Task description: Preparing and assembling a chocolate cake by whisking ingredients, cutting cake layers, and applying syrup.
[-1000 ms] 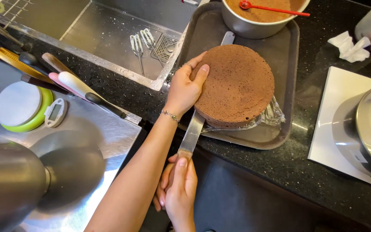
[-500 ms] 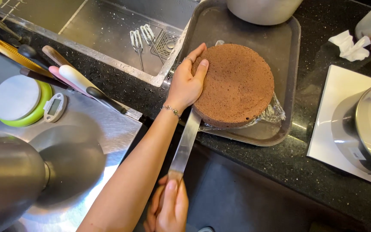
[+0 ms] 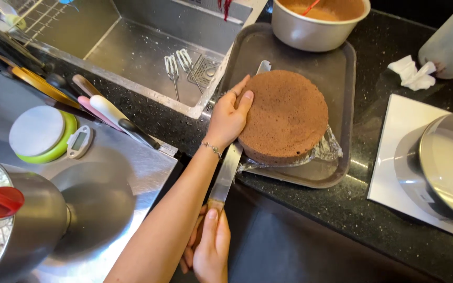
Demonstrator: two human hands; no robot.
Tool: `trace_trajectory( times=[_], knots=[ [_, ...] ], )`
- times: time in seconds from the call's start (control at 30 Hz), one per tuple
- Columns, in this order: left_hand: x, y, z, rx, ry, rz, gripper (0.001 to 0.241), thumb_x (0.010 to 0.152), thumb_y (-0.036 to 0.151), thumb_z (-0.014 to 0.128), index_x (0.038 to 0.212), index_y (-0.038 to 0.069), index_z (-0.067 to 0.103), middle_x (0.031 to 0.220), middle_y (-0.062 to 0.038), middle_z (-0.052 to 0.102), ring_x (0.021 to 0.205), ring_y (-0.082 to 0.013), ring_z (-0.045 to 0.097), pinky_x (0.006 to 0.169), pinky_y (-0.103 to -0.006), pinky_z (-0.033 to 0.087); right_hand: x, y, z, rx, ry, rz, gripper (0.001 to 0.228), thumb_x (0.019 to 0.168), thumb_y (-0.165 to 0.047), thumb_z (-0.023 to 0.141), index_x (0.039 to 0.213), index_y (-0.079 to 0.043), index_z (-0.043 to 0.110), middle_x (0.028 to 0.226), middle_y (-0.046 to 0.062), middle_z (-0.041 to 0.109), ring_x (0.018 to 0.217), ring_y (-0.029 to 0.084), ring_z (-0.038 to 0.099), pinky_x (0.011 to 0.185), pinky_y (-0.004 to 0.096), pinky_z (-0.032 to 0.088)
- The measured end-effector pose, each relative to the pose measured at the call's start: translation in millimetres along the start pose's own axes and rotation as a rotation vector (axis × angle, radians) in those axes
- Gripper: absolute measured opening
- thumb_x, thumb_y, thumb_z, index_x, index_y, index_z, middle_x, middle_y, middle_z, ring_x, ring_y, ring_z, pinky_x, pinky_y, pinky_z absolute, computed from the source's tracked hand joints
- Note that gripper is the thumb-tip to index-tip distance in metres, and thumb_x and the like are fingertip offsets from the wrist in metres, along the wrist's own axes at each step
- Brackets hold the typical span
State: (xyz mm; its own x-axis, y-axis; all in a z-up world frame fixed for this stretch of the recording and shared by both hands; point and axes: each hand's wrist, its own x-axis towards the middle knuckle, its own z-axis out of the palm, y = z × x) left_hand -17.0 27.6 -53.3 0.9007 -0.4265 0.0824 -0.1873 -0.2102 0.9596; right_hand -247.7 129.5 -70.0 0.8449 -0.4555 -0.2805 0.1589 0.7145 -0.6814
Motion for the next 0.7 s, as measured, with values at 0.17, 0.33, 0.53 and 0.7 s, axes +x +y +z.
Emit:
trace_trajectory(
  times=[0.17,0.33,0.53,0.7],
  knots=[
    [-4.5,16.7,-6.3,-0.055,-0.064,-0.103,0.059,0.098,0.041,0.046,0.154,0.021,0.044,0.148,-0.001,0.059,0.118,-0.0138,0.061,0.096,-0.0276,0.046,30.6,-17.2,8.9,-0.168,0.042,0.044,0.038,0.108,-0.035,0.037,0.099,-0.001,0.052,0.052,0.009,0.041,0.024,0.016,0.032,0.018,0.032,0.028],
    [-3.8,32.3,-14.6,-0.219,-0.179,-0.131,0.082,0.094,0.059,0.03,0.16,0.013,0.021,0.171,-0.005,0.016,0.156,-0.0252,0.016,0.124,-0.0495,0.016,41.1,-21.9,12.6,-0.14,0.046,0.016,0.041,0.108,-0.035,0.036,0.098,0.001,0.053,0.048,0.009,0.039,0.024,0.014,0.031,0.018,0.031,0.025],
    [2.5,18.5,-19.0,-0.783,-0.17,-0.146,0.095,0.088,0.071,0.025,0.161,0.009,0.016,0.171,-0.01,0.009,0.158,-0.0215,0.007,0.125,-0.0413,0.011,8.4,-36.3,7.0,-0.18,0.127,0.227,0.044,0.106,-0.037,0.038,0.112,0.004,0.054,0.061,0.013,0.043,0.028,0.016,0.029,0.017,0.035,0.032],
    [8.3,12.9,-14.8,-0.815,-0.195,-0.172,0.096,0.088,0.071,0.026,0.162,0.012,0.01,0.172,-0.004,0.006,0.157,-0.015,0.008,0.125,-0.037,0.011,-20.4,-15.6,-6.5,-0.218,0.307,0.181,0.047,0.1,-0.039,0.047,0.1,0.005,0.066,0.044,0.015,0.044,0.023,0.017,0.026,0.023,0.029,0.013]
  ],
)
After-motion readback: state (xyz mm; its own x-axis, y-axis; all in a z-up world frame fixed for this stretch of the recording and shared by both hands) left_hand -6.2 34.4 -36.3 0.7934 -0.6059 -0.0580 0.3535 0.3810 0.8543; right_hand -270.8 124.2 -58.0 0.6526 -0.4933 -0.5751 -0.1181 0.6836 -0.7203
